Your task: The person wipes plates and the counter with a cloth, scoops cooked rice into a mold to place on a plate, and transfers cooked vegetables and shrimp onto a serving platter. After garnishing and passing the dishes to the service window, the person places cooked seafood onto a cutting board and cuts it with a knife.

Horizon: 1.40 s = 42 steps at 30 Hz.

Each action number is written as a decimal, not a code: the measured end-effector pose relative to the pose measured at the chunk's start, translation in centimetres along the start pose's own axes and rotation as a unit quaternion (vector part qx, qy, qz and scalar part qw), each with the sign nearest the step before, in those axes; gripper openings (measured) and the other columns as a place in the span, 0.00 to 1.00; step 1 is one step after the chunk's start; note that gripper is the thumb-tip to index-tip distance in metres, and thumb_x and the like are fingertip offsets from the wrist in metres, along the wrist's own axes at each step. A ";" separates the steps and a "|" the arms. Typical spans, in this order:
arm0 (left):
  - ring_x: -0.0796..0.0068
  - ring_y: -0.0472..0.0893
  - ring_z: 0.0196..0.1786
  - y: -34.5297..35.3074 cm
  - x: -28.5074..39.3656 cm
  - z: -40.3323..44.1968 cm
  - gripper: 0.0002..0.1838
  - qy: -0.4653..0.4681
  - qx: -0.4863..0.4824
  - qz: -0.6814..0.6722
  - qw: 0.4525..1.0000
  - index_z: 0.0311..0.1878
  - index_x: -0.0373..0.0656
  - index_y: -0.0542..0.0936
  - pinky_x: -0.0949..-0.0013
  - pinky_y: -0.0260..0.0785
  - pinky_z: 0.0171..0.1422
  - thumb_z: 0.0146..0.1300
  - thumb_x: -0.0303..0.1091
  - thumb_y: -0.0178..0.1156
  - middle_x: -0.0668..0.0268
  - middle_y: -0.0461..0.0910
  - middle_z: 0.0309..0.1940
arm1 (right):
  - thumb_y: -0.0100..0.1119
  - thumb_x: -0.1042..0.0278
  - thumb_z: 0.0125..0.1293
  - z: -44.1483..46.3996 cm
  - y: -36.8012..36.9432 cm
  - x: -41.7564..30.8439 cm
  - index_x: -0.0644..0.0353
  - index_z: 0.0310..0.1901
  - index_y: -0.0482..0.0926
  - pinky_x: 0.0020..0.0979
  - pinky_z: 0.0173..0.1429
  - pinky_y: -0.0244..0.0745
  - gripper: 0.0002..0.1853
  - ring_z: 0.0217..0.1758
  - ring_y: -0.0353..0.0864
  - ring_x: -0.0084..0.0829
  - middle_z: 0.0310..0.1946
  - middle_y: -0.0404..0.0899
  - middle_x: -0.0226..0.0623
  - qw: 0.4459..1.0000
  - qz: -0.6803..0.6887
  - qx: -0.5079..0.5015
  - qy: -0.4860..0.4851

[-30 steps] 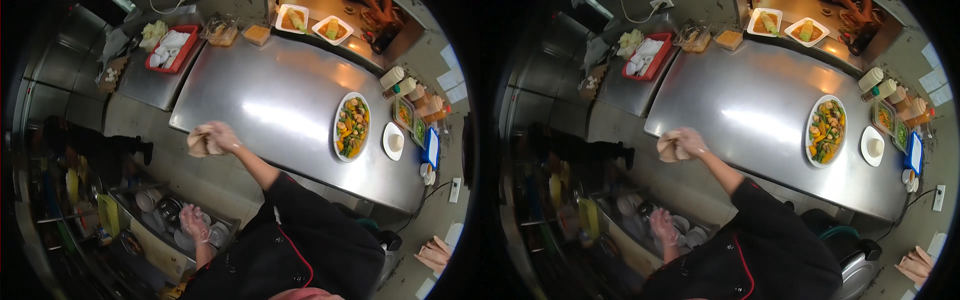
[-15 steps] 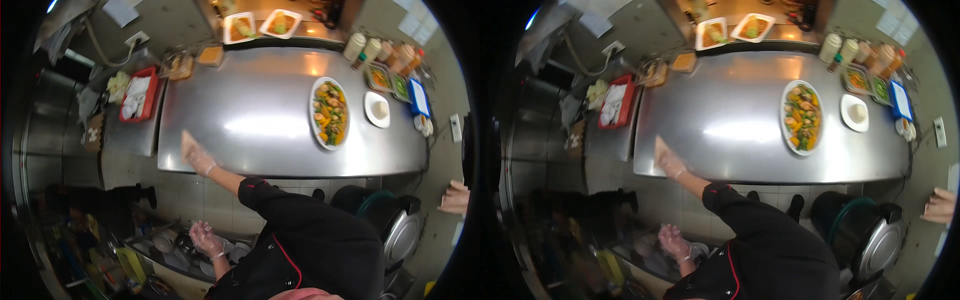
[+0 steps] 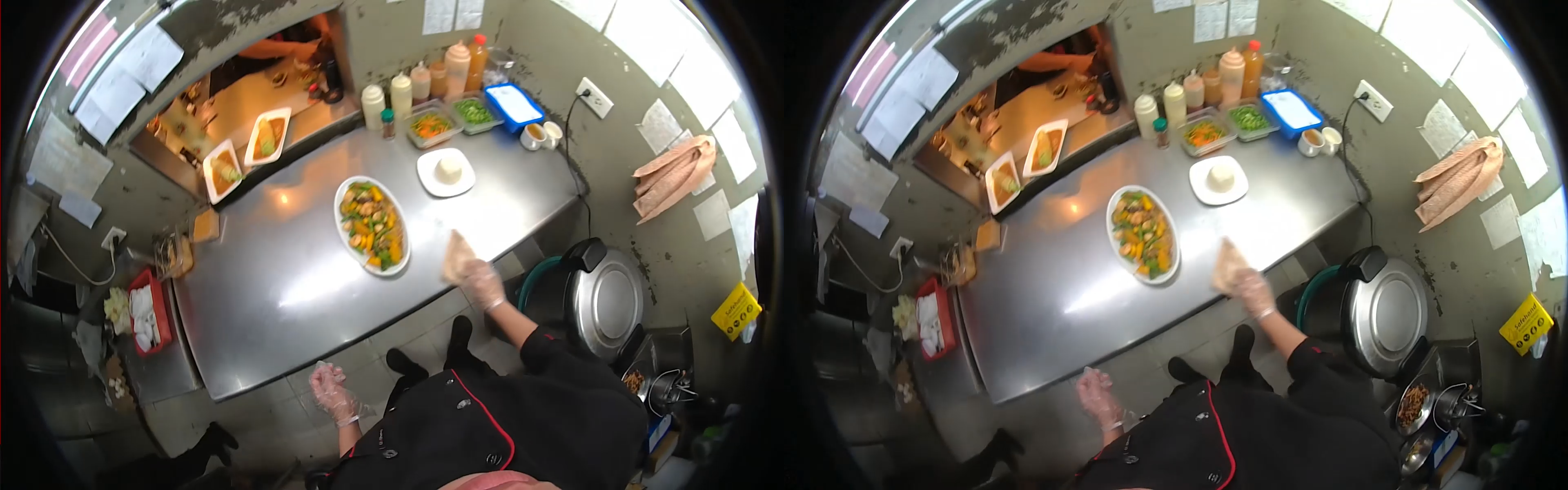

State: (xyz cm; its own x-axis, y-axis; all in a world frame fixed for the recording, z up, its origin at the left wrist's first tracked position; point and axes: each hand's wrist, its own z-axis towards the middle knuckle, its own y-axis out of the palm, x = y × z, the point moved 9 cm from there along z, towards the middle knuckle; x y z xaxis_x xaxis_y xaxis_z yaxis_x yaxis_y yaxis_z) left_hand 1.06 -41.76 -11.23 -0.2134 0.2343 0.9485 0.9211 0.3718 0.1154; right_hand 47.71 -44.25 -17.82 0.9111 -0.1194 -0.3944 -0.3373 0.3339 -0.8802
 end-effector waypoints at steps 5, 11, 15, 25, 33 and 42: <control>0.78 0.75 0.31 10.3 -0.5 -2.3 0.06 -0.020 -0.066 0.036 0.997 0.39 0.39 0.72 0.76 0.68 0.36 0.66 0.31 0.53 0.65 0.75 0.33 | 0.50 0.72 0.56 5.1 -7.6 16.0 0.61 0.44 0.74 0.36 0.53 0.70 0.14 0.50 0.71 0.38 0.40 0.75 0.40 0.963 -0.252 0.027 0.093; 0.77 0.75 0.33 18.1 -0.3 -6.3 0.06 0.009 -0.119 0.104 0.987 0.40 0.39 0.72 0.75 0.68 0.38 0.66 0.32 0.52 0.65 0.75 0.34 | 0.51 0.69 0.59 10.5 -11.6 31.4 0.60 0.43 0.77 0.38 0.47 0.77 0.11 0.45 0.78 0.46 0.44 0.75 0.50 0.932 -0.169 0.034 0.320; 0.77 0.76 0.33 18.2 -4.6 -7.2 0.06 -0.047 -0.111 0.064 0.991 0.40 0.39 0.71 0.75 0.69 0.37 0.66 0.32 0.54 0.64 0.75 0.34 | 0.58 0.62 0.56 11.7 -15.0 31.3 0.63 0.40 0.79 0.41 0.48 0.76 0.14 0.44 0.79 0.48 0.40 0.77 0.53 0.950 -0.164 -0.041 0.264; 0.78 0.75 0.32 30.3 -5.8 -10.6 0.07 -0.043 -0.266 0.095 0.958 0.38 0.41 0.72 0.75 0.69 0.37 0.65 0.34 0.55 0.67 0.75 0.30 | 0.63 0.52 0.56 -1.7 -50.8 19.0 0.60 0.37 0.76 0.41 0.45 0.73 0.19 0.38 0.78 0.44 0.35 0.78 0.41 0.678 -0.313 0.601 0.286; 0.79 0.76 0.32 41.4 1.2 -15.9 0.04 0.143 -0.397 0.139 0.896 0.39 0.41 0.74 0.73 0.71 0.40 0.67 0.30 0.51 0.68 0.77 0.29 | 0.57 0.61 0.60 1.9 -65.4 25.4 0.64 0.35 0.76 0.33 0.36 0.73 0.12 0.31 0.76 0.31 0.31 0.77 0.40 0.866 -0.093 0.460 0.174; 0.75 0.77 0.41 43.8 8.8 -23.8 0.09 0.163 -0.590 0.017 0.790 0.43 0.41 0.72 0.72 0.71 0.47 0.63 0.33 0.59 0.65 0.78 0.40 | 0.57 0.59 0.56 4.1 -56.5 3.8 0.65 0.35 0.72 0.26 0.31 0.69 0.15 0.27 0.74 0.27 0.29 0.73 0.36 0.967 0.158 0.197 0.038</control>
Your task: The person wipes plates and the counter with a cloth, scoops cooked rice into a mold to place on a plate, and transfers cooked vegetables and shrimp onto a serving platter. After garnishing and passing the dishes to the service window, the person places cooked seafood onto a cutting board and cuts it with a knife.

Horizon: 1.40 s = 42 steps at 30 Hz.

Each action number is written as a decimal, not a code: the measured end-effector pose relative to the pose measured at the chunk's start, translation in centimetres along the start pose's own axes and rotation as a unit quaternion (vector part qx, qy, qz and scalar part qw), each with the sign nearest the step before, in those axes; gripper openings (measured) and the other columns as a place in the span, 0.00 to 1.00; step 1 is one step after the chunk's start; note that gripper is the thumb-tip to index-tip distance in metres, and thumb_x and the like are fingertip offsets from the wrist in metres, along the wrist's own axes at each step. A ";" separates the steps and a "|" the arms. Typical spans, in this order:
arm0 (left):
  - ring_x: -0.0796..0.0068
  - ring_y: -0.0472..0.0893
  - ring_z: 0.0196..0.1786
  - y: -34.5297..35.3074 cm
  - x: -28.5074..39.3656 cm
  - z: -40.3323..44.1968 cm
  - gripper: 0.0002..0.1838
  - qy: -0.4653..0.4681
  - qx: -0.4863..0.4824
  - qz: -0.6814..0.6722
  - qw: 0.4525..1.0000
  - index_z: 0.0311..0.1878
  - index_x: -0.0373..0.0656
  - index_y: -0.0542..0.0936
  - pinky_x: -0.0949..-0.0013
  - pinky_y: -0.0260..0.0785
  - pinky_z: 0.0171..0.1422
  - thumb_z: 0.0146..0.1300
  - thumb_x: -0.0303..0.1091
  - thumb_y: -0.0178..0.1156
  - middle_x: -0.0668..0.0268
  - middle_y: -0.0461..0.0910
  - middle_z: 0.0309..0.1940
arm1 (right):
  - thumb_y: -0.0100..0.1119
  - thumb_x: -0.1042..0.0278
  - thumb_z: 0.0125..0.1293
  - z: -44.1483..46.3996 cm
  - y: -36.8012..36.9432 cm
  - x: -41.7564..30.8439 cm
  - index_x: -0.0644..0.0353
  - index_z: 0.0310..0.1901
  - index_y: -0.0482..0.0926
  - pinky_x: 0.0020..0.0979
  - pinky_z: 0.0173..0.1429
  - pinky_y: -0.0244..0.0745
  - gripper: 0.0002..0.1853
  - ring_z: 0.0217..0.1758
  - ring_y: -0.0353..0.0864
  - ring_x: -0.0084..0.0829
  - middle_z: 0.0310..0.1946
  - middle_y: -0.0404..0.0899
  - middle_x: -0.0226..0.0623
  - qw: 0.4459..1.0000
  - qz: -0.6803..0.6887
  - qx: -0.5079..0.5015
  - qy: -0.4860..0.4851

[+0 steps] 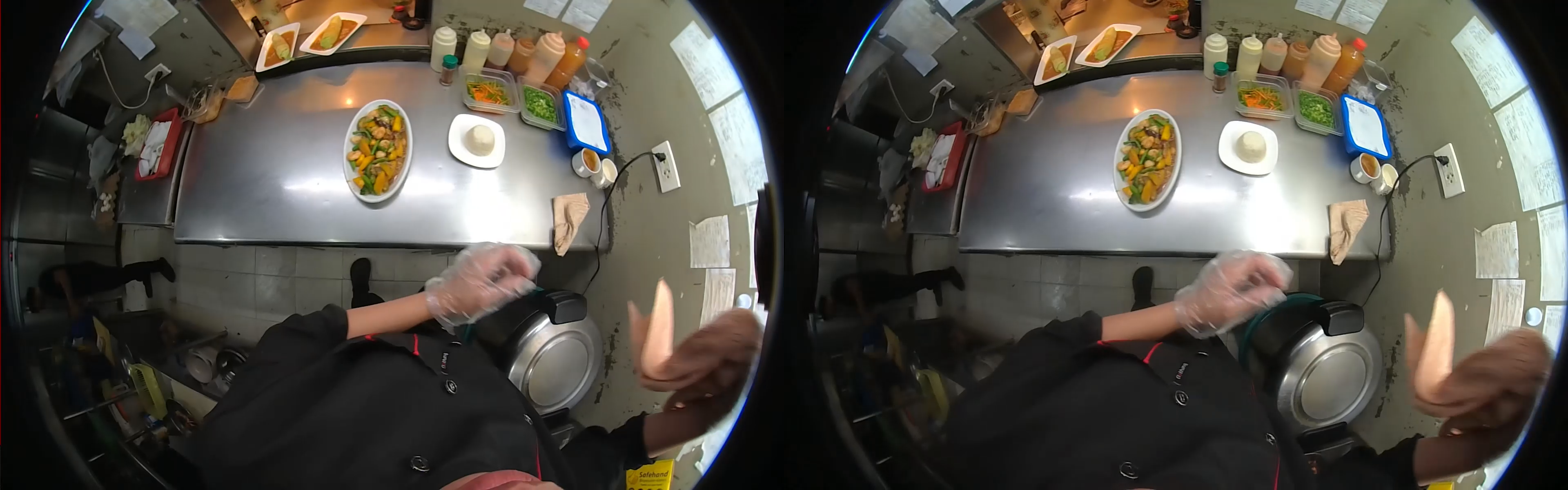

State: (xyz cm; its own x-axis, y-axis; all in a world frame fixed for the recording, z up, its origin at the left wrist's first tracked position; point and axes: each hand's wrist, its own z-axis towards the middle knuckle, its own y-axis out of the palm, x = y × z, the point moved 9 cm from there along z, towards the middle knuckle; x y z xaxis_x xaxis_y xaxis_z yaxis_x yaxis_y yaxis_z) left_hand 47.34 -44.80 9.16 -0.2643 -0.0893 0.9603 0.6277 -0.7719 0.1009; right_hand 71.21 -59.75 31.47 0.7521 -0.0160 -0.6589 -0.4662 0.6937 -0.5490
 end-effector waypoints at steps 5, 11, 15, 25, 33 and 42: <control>0.58 0.76 0.51 2.2 3.5 -0.1 0.35 0.108 -0.074 0.072 0.989 0.56 0.37 0.67 0.63 0.68 0.55 0.51 0.49 0.68 0.54 0.73 0.52 | 0.57 0.58 0.53 -4.2 13.4 -3.3 0.65 0.35 0.70 0.21 0.28 0.67 0.17 0.24 0.73 0.25 0.28 0.70 0.34 0.934 0.157 -0.267 0.180; 0.61 0.77 0.39 -4.0 -2.5 -4.3 0.22 -0.020 -0.177 0.218 0.960 0.48 0.47 0.78 0.59 0.68 0.45 0.52 0.47 0.67 0.62 0.79 0.34 | 0.55 0.70 0.57 -7.5 24.2 -6.8 0.62 0.39 0.78 0.37 0.41 0.68 0.10 0.34 0.75 0.42 0.30 0.78 0.42 0.935 -0.043 -0.348 -0.045; 0.60 0.76 0.31 -12.4 0.2 -9.2 0.20 0.062 -0.052 0.348 0.934 0.43 0.46 0.80 0.60 0.69 0.37 0.51 0.48 0.66 0.60 0.77 0.28 | 0.53 0.71 0.56 -10.7 30.3 -4.3 0.57 0.36 0.78 0.42 0.38 0.68 0.06 0.34 0.74 0.46 0.26 0.75 0.41 0.897 -0.098 -0.421 -0.090; 0.55 0.76 0.43 -27.5 -8.0 -20.1 0.08 -0.181 -0.084 0.380 0.903 0.37 0.45 0.78 0.58 0.68 0.48 0.53 0.32 0.58 0.59 0.78 0.37 | 0.47 0.63 0.66 -14.1 39.3 -3.1 0.67 0.38 0.74 0.34 0.46 0.68 0.14 0.38 0.73 0.33 0.32 0.74 0.39 0.911 0.200 -0.354 0.064; 0.57 0.77 0.45 -23.3 -7.2 -15.8 0.16 -0.108 0.015 0.315 0.943 0.44 0.44 0.76 0.61 0.67 0.52 0.50 0.32 0.62 0.60 0.79 0.40 | 0.50 0.66 0.68 -15.2 46.1 -12.2 0.65 0.38 0.74 0.30 0.48 0.69 0.10 0.44 0.72 0.26 0.38 0.74 0.37 0.876 0.286 -0.386 -0.043; 0.61 0.74 0.53 -25.0 -6.9 -15.6 0.31 -0.049 0.013 0.207 0.977 0.53 0.45 0.71 0.63 0.68 0.58 0.47 0.43 0.71 0.60 0.74 0.50 | 0.43 0.58 0.72 -16.7 46.1 -4.8 0.62 0.38 0.69 0.21 0.42 0.69 0.14 0.36 0.71 0.20 0.33 0.73 0.32 0.768 0.492 -0.138 0.387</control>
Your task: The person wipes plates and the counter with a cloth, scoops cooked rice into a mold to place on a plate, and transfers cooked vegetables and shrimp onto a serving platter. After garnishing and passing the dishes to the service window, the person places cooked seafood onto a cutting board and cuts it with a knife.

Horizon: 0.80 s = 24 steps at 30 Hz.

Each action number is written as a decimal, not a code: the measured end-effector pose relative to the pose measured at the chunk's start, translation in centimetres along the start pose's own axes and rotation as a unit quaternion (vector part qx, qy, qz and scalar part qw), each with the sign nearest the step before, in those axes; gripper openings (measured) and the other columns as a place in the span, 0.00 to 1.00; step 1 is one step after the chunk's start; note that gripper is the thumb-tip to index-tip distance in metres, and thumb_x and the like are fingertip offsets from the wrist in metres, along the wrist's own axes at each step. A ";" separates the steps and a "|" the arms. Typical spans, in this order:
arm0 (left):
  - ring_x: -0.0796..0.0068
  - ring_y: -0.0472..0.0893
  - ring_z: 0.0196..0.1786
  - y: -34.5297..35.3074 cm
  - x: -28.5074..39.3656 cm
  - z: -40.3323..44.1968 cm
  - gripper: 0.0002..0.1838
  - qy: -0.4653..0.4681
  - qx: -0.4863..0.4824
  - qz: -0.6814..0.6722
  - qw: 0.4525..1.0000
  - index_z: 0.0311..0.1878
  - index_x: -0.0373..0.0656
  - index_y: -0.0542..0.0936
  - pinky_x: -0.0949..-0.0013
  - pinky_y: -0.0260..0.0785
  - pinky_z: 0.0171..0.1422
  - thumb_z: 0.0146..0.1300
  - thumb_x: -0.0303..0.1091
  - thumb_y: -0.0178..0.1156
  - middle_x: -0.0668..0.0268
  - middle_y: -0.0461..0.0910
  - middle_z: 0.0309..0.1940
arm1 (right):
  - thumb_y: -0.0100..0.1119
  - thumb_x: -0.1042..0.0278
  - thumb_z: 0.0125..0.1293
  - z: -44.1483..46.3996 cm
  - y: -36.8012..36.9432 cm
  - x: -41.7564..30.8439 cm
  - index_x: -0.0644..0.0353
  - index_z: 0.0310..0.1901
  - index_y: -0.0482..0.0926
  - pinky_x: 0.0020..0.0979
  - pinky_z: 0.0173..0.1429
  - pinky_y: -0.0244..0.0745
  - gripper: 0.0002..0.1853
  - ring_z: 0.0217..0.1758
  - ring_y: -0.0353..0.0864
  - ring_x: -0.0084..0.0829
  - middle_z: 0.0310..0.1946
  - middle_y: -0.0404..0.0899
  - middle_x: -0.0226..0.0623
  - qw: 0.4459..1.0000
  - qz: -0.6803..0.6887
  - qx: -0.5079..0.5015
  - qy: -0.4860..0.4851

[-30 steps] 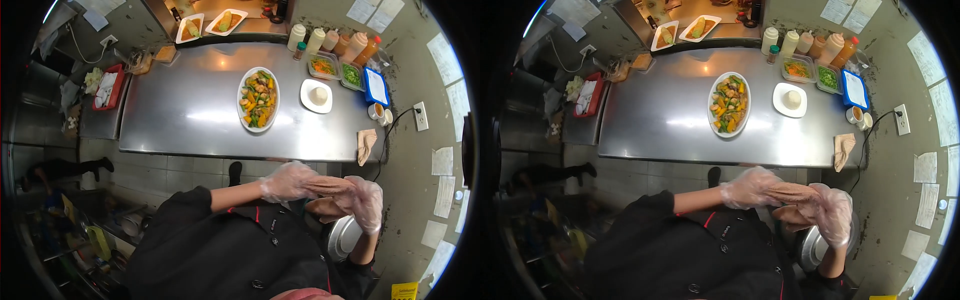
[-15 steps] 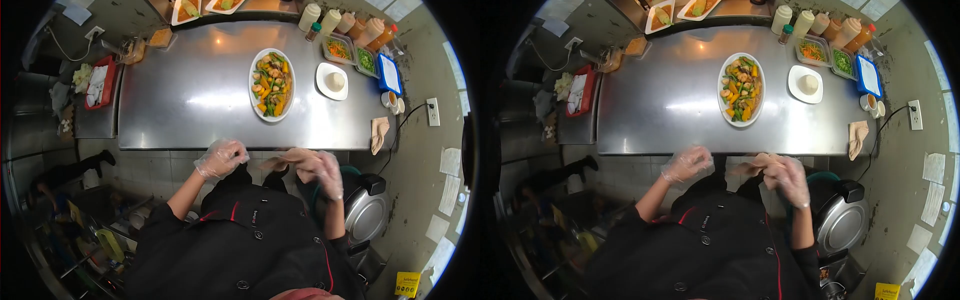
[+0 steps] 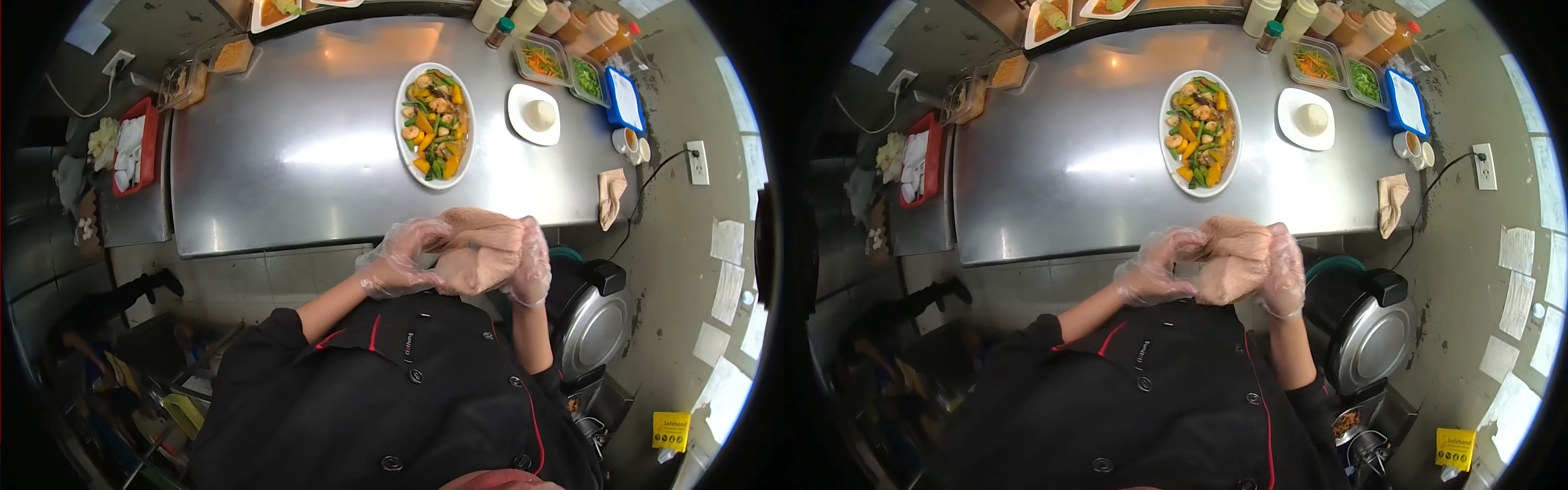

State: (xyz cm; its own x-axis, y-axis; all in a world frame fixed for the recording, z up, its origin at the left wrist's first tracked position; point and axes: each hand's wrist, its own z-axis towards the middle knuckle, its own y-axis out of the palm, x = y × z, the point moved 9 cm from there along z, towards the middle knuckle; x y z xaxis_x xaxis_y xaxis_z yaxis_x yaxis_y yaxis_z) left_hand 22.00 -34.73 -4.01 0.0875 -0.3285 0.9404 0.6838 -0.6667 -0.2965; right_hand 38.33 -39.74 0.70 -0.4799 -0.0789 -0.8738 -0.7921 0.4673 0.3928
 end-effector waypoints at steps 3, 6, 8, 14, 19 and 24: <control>0.59 0.78 0.39 2.0 -3.0 0.3 0.22 -0.044 0.044 -0.070 0.996 0.46 0.44 0.75 0.62 0.70 0.44 0.46 0.36 0.68 0.61 0.78 0.34 | 0.40 0.56 0.72 -0.5 1.4 -0.1 0.63 0.39 0.68 0.24 0.43 0.70 0.16 0.37 0.73 0.23 0.34 0.73 0.34 0.997 0.059 -0.056 -0.017; 0.58 0.77 0.36 0.9 -2.3 0.4 0.14 0.022 0.049 0.104 0.993 0.40 0.44 0.77 0.61 0.69 0.41 0.47 0.31 0.64 0.61 0.77 0.31 | 0.41 0.55 0.69 -0.7 -0.4 0.3 0.62 0.39 0.69 0.28 0.46 0.72 0.17 0.38 0.74 0.26 0.35 0.74 0.35 0.997 0.073 0.004 -0.005; 0.57 0.77 0.38 -0.2 -1.2 0.1 0.08 0.036 0.036 0.108 0.993 0.37 0.43 0.79 0.61 0.69 0.43 0.52 0.27 0.59 0.58 0.78 0.36 | 0.43 0.53 0.68 -0.8 -2.4 0.4 0.62 0.38 0.69 0.29 0.46 0.72 0.17 0.39 0.74 0.27 0.36 0.74 0.36 0.995 0.078 0.062 0.011; 0.59 0.76 0.46 -3.5 -5.0 -3.2 0.10 -0.161 -0.032 0.039 0.986 0.43 0.42 0.78 0.65 0.67 0.53 0.62 0.36 0.54 0.60 0.78 0.44 | 0.71 0.49 0.45 0.1 -3.9 3.8 0.54 0.58 0.68 0.39 0.53 0.72 0.38 0.50 0.76 0.44 0.47 0.75 0.49 0.743 -0.650 -0.121 0.101; 0.61 0.78 0.44 -3.9 -6.2 -3.8 0.17 -0.169 0.009 -0.330 0.929 0.53 0.45 0.74 0.63 0.71 0.55 0.67 0.45 0.50 0.58 0.75 0.50 | 0.66 0.48 0.52 0.2 3.4 10.9 0.53 0.62 0.66 0.42 0.60 0.65 0.37 0.59 0.68 0.50 0.56 0.67 0.51 0.810 -0.516 -0.256 -0.111; 0.69 0.77 0.42 -7.7 -11.0 -3.2 0.15 -0.149 0.292 -0.503 0.800 0.53 0.44 0.71 0.65 0.74 0.47 0.66 0.39 0.54 0.62 0.76 0.42 | 0.56 0.63 0.62 3.1 -0.1 13.6 0.60 0.57 0.70 0.38 0.51 0.72 0.23 0.44 0.77 0.46 0.46 0.73 0.49 0.841 -0.515 -0.092 -0.136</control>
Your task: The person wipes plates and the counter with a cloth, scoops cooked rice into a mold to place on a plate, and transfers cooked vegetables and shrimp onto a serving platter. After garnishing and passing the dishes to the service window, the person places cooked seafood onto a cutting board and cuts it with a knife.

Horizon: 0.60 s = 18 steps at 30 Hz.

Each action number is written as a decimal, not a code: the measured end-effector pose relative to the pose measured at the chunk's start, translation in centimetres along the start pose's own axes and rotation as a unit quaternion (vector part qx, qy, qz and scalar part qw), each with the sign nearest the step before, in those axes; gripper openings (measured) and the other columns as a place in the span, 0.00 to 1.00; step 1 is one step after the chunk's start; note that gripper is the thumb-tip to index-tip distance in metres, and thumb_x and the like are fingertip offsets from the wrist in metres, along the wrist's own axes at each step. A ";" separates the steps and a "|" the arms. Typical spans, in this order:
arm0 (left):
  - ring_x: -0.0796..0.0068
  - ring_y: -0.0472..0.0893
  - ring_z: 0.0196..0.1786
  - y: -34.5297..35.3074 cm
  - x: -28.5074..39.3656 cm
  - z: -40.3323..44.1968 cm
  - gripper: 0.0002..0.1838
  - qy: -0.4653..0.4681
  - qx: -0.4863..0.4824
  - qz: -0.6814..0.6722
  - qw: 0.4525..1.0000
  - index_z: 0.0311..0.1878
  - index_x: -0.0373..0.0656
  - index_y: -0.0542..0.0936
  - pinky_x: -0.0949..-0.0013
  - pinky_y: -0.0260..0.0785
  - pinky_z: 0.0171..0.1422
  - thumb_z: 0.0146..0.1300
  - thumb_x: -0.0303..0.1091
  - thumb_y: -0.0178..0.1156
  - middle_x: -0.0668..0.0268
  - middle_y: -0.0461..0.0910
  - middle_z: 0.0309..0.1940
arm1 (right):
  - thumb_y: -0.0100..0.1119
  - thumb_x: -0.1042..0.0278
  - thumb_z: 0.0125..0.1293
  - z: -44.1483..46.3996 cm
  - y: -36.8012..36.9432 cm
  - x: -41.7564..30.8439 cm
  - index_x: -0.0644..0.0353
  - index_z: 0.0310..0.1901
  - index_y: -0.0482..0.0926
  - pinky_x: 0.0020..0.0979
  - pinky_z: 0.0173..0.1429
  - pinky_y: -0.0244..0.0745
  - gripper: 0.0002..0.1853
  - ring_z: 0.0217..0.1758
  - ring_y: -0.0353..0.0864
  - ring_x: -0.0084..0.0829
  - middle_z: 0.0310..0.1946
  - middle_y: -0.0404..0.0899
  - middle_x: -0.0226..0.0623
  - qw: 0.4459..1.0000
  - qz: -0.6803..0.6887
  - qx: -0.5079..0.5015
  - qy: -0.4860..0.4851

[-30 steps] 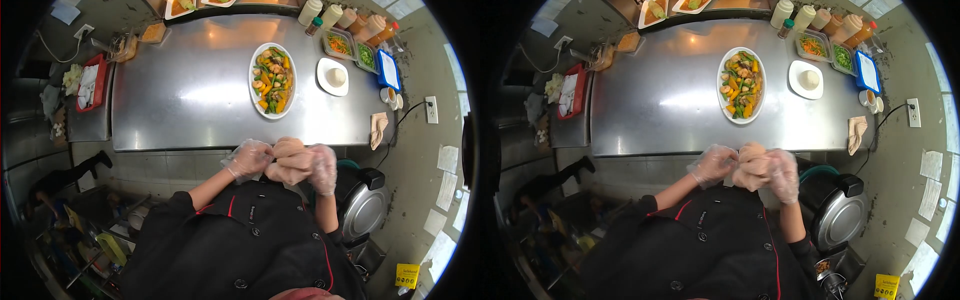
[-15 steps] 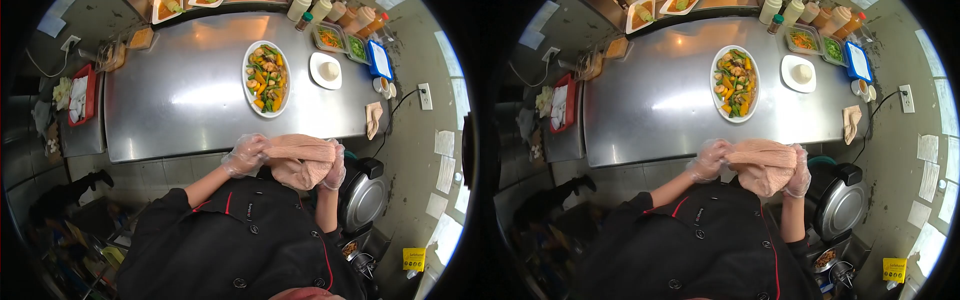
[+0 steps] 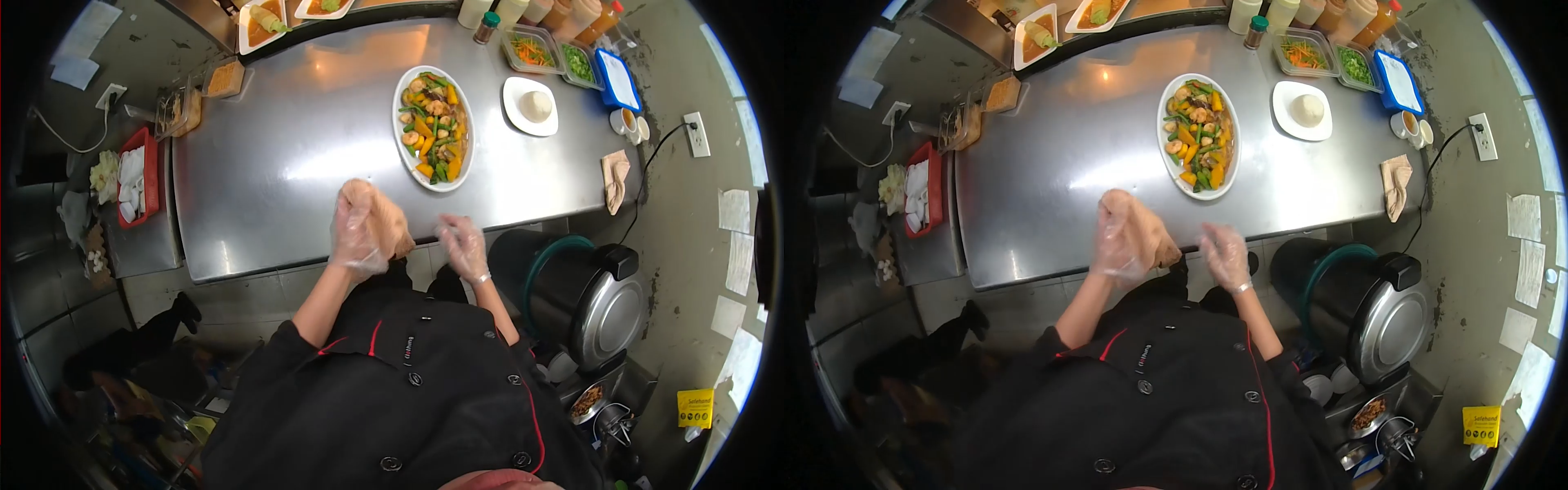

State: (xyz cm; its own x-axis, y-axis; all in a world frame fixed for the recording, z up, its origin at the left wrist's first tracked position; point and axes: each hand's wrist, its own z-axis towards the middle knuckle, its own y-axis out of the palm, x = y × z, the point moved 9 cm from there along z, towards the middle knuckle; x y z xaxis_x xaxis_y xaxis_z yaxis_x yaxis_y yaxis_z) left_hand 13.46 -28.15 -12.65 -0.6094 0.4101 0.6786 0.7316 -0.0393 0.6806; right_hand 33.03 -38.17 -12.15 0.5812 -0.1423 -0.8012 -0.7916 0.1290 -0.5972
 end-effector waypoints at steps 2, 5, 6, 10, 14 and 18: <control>0.75 0.76 0.39 -1.6 0.4 2.8 0.14 0.148 0.057 0.396 0.904 0.51 0.45 0.70 0.72 0.72 0.43 0.65 0.38 0.57 0.67 0.74 0.38 | 0.51 0.66 0.64 0.7 0.3 4.5 0.63 0.58 0.69 0.36 0.47 0.75 0.21 0.39 0.79 0.40 0.45 0.74 0.47 0.988 0.091 0.067 0.103; 0.79 0.74 0.36 0.2 -0.4 5.0 0.14 0.212 0.044 0.563 0.798 0.48 0.44 0.70 0.76 0.70 0.39 0.65 0.39 0.57 0.69 0.74 0.36 | 0.44 0.69 0.68 1.9 1.7 8.8 0.66 0.62 0.62 0.32 0.44 0.77 0.22 0.38 0.80 0.34 0.44 0.75 0.47 0.914 0.311 0.118 0.231; 0.80 0.73 0.36 -0.3 -2.5 5.9 0.13 0.082 0.088 0.384 0.916 0.47 0.44 0.71 0.76 0.70 0.38 0.64 0.39 0.57 0.70 0.74 0.35 | 0.43 0.69 0.68 2.5 2.4 9.4 0.66 0.64 0.59 0.32 0.46 0.78 0.23 0.40 0.79 0.34 0.44 0.75 0.48 0.887 0.374 0.115 0.246; 0.80 0.73 0.34 1.0 -4.0 6.4 0.11 0.053 0.083 0.337 0.936 0.42 0.43 0.73 0.75 0.68 0.36 0.63 0.39 0.58 0.69 0.73 0.32 | 0.42 0.72 0.68 5.0 3.0 9.0 0.64 0.67 0.52 0.32 0.45 0.79 0.27 0.43 0.79 0.32 0.47 0.74 0.47 0.822 0.508 0.094 0.241; 0.70 0.75 0.34 0.3 -5.0 6.9 0.10 0.050 0.045 0.455 0.888 0.40 0.42 0.74 0.67 0.70 0.37 0.58 0.35 0.60 0.64 0.75 0.33 | 0.44 0.75 0.68 6.2 4.1 9.8 0.64 0.66 0.55 0.31 0.46 0.80 0.26 0.45 0.79 0.32 0.51 0.73 0.45 0.802 0.545 0.091 0.227; 0.56 0.77 0.38 1.0 -6.3 6.5 0.11 0.100 -0.019 0.524 0.846 0.41 0.40 0.75 0.58 0.71 0.40 0.56 0.33 0.55 0.56 0.76 0.37 | 0.45 0.76 0.67 6.6 3.9 10.3 0.64 0.65 0.57 0.30 0.47 0.81 0.25 0.44 0.80 0.31 0.49 0.75 0.43 0.799 0.543 0.076 0.245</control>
State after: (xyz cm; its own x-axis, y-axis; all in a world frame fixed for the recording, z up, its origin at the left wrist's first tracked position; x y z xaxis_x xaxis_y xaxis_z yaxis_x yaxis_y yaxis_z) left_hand 19.99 -24.88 -18.03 0.3256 -0.0299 0.9450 0.8939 -0.3161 -0.3179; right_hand 37.12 -32.63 -22.99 -0.6071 -0.2269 -0.7616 -0.7251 0.5502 0.4141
